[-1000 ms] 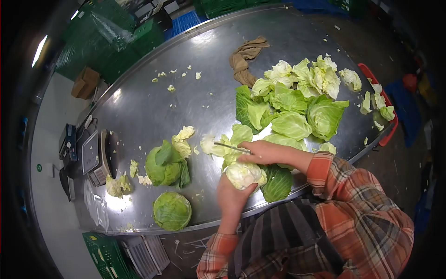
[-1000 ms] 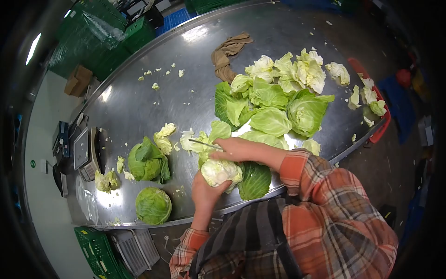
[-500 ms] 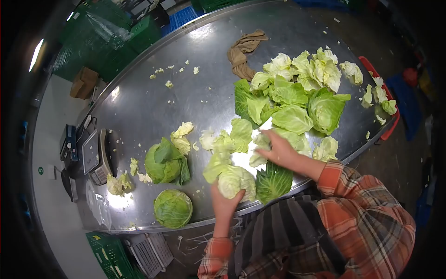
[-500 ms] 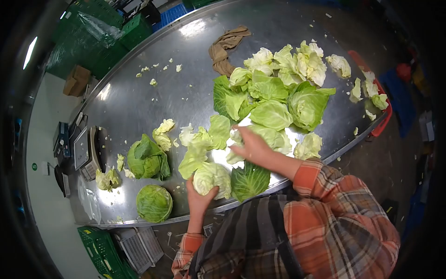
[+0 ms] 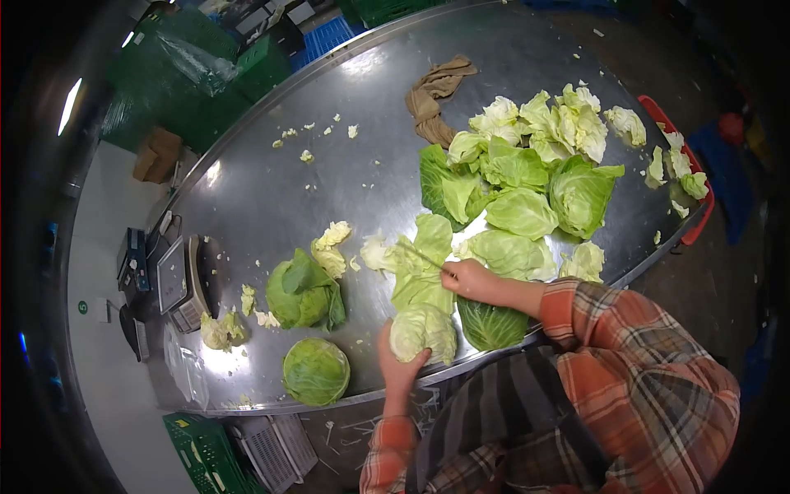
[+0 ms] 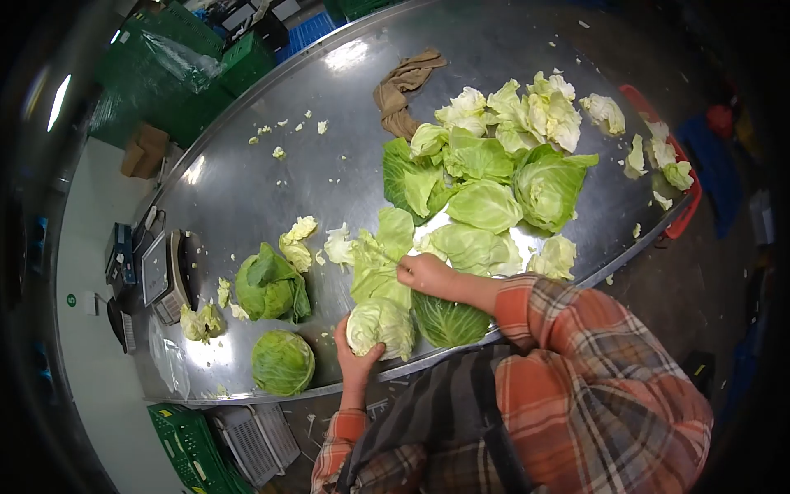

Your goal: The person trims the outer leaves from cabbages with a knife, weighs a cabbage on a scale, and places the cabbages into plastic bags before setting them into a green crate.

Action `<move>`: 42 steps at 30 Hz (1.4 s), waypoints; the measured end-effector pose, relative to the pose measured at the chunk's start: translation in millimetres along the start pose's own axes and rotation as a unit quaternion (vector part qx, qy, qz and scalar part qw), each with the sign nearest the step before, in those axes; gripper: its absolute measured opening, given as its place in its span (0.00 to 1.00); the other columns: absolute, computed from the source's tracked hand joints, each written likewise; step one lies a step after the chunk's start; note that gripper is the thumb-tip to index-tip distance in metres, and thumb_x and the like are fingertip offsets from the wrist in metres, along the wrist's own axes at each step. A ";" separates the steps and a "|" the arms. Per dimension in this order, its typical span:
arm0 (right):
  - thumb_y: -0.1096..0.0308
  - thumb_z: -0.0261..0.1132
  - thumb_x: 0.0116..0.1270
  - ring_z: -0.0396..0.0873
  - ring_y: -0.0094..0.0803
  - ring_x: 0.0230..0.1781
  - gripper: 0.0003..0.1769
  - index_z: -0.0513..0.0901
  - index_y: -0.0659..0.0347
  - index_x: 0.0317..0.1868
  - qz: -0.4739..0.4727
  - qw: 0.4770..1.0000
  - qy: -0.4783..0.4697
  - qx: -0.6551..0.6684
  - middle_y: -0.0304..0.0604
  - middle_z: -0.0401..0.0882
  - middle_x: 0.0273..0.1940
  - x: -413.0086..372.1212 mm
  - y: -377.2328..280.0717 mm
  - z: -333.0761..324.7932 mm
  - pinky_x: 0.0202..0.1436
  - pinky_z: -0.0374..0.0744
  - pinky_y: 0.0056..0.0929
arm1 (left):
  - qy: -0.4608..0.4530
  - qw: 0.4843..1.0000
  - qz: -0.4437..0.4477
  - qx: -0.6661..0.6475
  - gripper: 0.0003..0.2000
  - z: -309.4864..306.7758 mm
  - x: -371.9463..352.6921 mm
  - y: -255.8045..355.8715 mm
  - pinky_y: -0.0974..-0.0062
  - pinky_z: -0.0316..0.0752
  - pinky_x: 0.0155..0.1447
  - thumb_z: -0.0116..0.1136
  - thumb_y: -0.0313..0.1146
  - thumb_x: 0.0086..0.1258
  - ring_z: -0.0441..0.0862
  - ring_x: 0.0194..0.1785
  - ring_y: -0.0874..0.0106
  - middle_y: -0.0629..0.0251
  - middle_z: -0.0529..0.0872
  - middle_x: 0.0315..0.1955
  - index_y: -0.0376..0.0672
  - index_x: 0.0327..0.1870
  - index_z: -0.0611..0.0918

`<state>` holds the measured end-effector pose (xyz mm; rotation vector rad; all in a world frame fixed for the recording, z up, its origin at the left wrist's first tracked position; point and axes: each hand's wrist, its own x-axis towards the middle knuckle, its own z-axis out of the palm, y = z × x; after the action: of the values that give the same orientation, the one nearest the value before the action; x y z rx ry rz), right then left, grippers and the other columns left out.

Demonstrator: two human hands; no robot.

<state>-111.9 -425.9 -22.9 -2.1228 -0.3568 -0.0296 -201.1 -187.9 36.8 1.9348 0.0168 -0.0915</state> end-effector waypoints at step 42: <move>0.58 0.65 0.56 0.79 0.46 0.43 0.24 0.74 0.65 0.48 0.194 0.974 -0.110 0.031 0.57 0.78 0.43 -28.0 -95.5 -72.3 0.48 0.76 0.39 | 0.434 0.895 -0.090 0.056 0.38 -296.6 -13.3 -16.4 0.69 0.72 0.57 0.67 0.45 0.60 0.73 0.54 0.63 0.51 0.72 0.58 0.35 0.67 0.64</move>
<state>-155.5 -444.0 90.7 -2.1039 -0.0648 0.4417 -198.8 95.2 127.8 1.9366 0.8011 0.6685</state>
